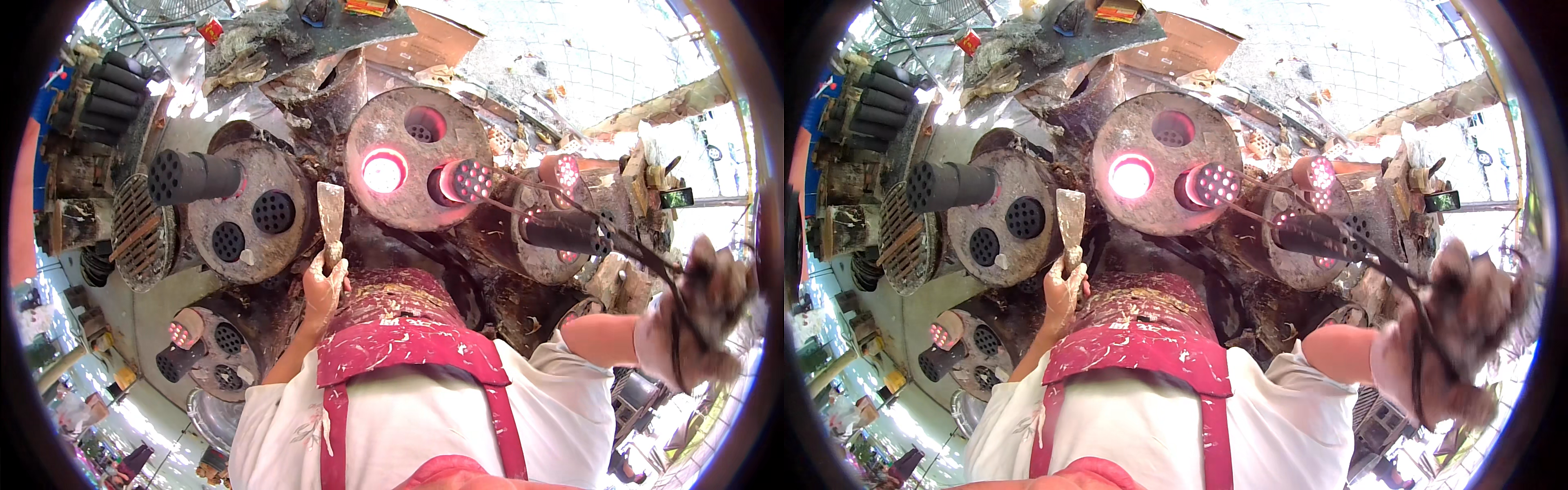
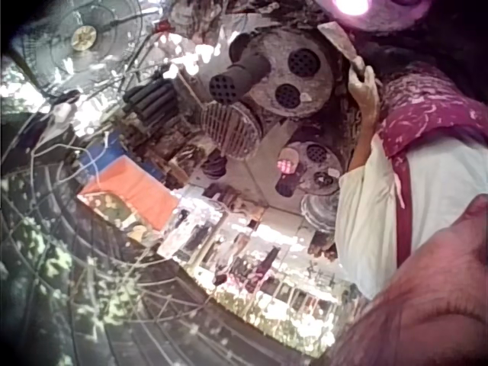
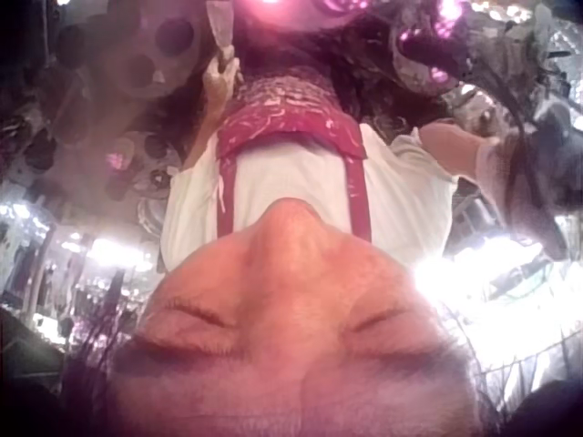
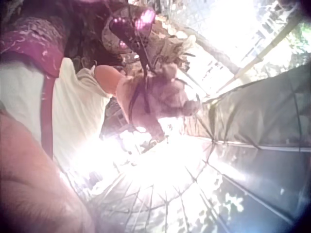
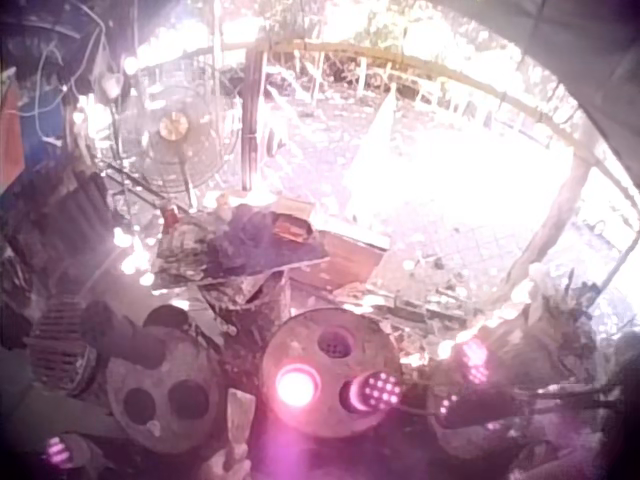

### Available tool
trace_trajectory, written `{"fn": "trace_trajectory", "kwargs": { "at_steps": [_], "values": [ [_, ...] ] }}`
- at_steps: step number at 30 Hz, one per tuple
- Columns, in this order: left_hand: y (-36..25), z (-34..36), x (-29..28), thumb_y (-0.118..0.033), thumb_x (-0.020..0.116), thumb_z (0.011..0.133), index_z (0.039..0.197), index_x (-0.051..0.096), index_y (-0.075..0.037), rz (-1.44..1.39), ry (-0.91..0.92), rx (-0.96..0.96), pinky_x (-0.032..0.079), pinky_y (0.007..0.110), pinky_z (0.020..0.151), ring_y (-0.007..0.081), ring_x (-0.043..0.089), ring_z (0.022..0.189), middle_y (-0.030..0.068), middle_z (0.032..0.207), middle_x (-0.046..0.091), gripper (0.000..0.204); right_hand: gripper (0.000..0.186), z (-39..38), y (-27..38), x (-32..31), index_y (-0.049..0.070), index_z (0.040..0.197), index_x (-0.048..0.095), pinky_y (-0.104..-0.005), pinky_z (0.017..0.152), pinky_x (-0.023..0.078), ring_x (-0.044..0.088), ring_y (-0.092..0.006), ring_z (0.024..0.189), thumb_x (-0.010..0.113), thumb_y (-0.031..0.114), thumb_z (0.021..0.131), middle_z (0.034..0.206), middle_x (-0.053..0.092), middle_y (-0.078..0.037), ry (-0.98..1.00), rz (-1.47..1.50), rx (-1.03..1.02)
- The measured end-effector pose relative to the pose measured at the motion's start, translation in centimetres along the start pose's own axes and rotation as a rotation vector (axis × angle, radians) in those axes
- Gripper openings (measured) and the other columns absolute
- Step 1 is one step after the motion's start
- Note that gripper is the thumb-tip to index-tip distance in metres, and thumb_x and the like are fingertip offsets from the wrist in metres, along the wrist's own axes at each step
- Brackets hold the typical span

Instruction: The person tends a multi-chamber kiln by using tongs to lift and reposition cylindrical ceramic molds over glowing embers. They also use a flat metal scraper to adjust the embers and clear debris from the kiln surface. The person wears gloves and an apron while working in an outdoor workshop.

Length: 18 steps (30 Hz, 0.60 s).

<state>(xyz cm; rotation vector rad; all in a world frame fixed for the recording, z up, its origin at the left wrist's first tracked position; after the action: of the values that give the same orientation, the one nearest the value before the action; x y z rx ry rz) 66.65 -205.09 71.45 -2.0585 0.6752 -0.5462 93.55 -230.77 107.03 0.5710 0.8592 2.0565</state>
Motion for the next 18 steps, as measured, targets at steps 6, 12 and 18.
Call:
{"fn": "trace_trajectory", "kwargs": {
  "at_steps": [6, 12, 18],
  "values": [
    [-0.6, 0.6, -0.4, -0.006, 0.061, 0.091, 0.113, 0.057, 0.005, -0.052, -0.028, -0.041, 0.043, 0.023, 0.049, 0.0091, 0.053, 0.054, 0.0021, 0.075, 0.056, 0.025, 0.067, -2.0, -5.9, 4.4, 0.010, 0.108, 0.049, -0.0404, 0.082, 0.050, 0.052, -0.0120, 0.088, 0.089, 0.034, 0.061, 0.105, 0.051, 0.001, -0.069, 0.287, 0.211],
    [0.1, 0.3, -2.8, -0.005, 0.061, 0.090, 0.123, 0.053, 0.006, -0.016, -0.067, -0.048, 0.042, 0.025, 0.049, 0.0122, 0.053, 0.053, 0.0052, 0.077, 0.056, 0.036, 0.074, -4.0, -17.1, 11.9, 0.010, 0.121, 0.049, -0.0442, 0.084, 0.046, 0.054, -0.0176, 0.096, 0.087, 0.035, 0.062, 0.110, 0.049, -0.002, -0.102, 0.277, 0.280],
    [0.0, -0.2, -4.6, -0.008, 0.063, 0.090, 0.112, 0.057, 0.006, -0.013, -0.155, -0.069, 0.042, 0.025, 0.048, 0.0117, 0.053, 0.052, 0.0051, 0.075, 0.056, 0.027, 0.086, -6.3, -21.2, 12.3, 0.005, 0.135, 0.043, -0.0499, 0.101, 0.042, 0.052, -0.0252, 0.115, 0.087, 0.029, 0.065, 0.132, 0.048, -0.009, -0.085, 0.328, 0.390]
  ]
}}
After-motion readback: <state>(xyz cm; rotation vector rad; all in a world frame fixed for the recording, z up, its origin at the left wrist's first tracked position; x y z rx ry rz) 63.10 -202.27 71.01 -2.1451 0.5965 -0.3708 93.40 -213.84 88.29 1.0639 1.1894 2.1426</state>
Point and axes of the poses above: each hand's wrist, its own z-axis towards the middle knuckle, its own x-axis out of the palm, y = z × x, the point moved 3 cm from there along z, towards the middle knuckle
